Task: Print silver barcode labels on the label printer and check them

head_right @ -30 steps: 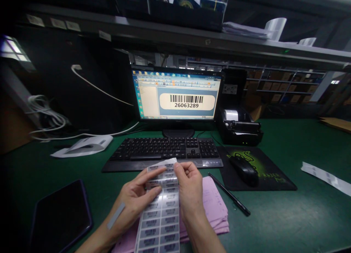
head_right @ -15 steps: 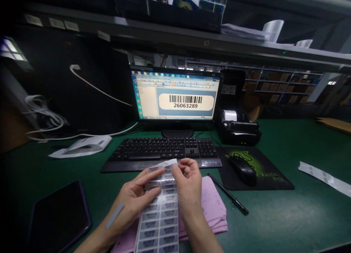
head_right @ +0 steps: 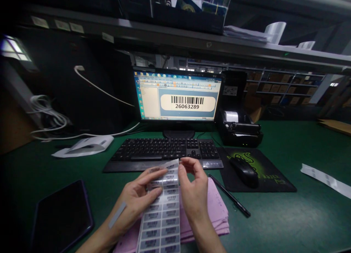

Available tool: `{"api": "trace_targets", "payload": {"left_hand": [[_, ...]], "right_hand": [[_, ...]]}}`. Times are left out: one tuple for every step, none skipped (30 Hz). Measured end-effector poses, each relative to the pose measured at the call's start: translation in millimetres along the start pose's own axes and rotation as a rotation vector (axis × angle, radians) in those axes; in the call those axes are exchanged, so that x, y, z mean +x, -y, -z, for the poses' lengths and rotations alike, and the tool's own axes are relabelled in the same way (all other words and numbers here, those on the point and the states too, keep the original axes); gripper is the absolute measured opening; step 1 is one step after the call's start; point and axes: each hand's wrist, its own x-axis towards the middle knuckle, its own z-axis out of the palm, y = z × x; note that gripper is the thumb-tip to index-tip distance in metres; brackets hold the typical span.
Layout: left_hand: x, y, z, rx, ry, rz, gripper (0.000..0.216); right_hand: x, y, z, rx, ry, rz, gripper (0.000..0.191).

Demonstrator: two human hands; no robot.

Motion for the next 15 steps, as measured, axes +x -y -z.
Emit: {"api": "trace_targets", "payload": {"left_hand": [[0.2,0.6,0.3,-0.004,0.005,0.000,0.034],[0.4,1.3,0.7,-0.010,0.009,0.000,0.034],[0.5,2.2,1.0,-0.016,0.013,0.000,0.033],[0.6,3.0,1.2,-0.021,0.014,0.001,0.033],[0.6,3.7,1.4,-0.024,0.013,0.002,0.033],[0.6,4.3,1.6,-0.027,0.015,0.003,0.033],[0.4,4.6,1.7,-0.032,0.015,0.003,0.033],[0.2,4.8,1.7,-0.040,0.019,0.004,0.033],[-0.1,4.7,1.7,-0.052,0.021,0.007,0.033],[-0.2,4.5,1.5,-0.066,0.024,0.013,0.033],[-0.3,4.1,1.2,-0.079,0.027,0.019,0.033],[-0.3,3.8,0.8,-0.090,0.029,0.024,0.033],[-0.2,3.6,0.4,-0.096,0.027,0.026,0.033],[0.0,3.4,0.0,-0.097,0.024,0.027,0.033],[0.4,3.2,-0.3,-0.095,0.019,0.027,0.033]], "right_hand": [[1.5,1.5,3.2,-0.093,-0.006,0.066,0.018],[3.5,3.2,6.5,-0.178,0.002,0.133,0.015],[6.1,5.1,9.7,-0.250,0.024,0.192,0.013],[9.1,7.0,12.6,-0.307,0.059,0.238,0.011],[12.4,8.8,15.0,-0.347,0.102,0.267,0.010],[15.6,10.4,16.9,-0.374,0.144,0.279,0.009],[18.8,11.6,18.2,-0.392,0.182,0.280,0.009],[21.5,12.5,19.1,-0.404,0.214,0.275,0.009],[23.8,12.9,19.6,-0.410,0.243,0.268,0.009],[25.6,13.0,19.8,-0.412,0.268,0.262,0.009],[26.9,12.8,20.0,-0.410,0.287,0.255,0.009],[27.9,12.3,20.1,-0.405,0.302,0.249,0.010],[28.5,11.6,20.2,-0.399,0.309,0.242,0.010],[28.8,10.7,20.5,-0.393,0.313,0.233,0.010],[29.1,9.8,20.8,-0.388,0.315,0.224,0.010]]}}
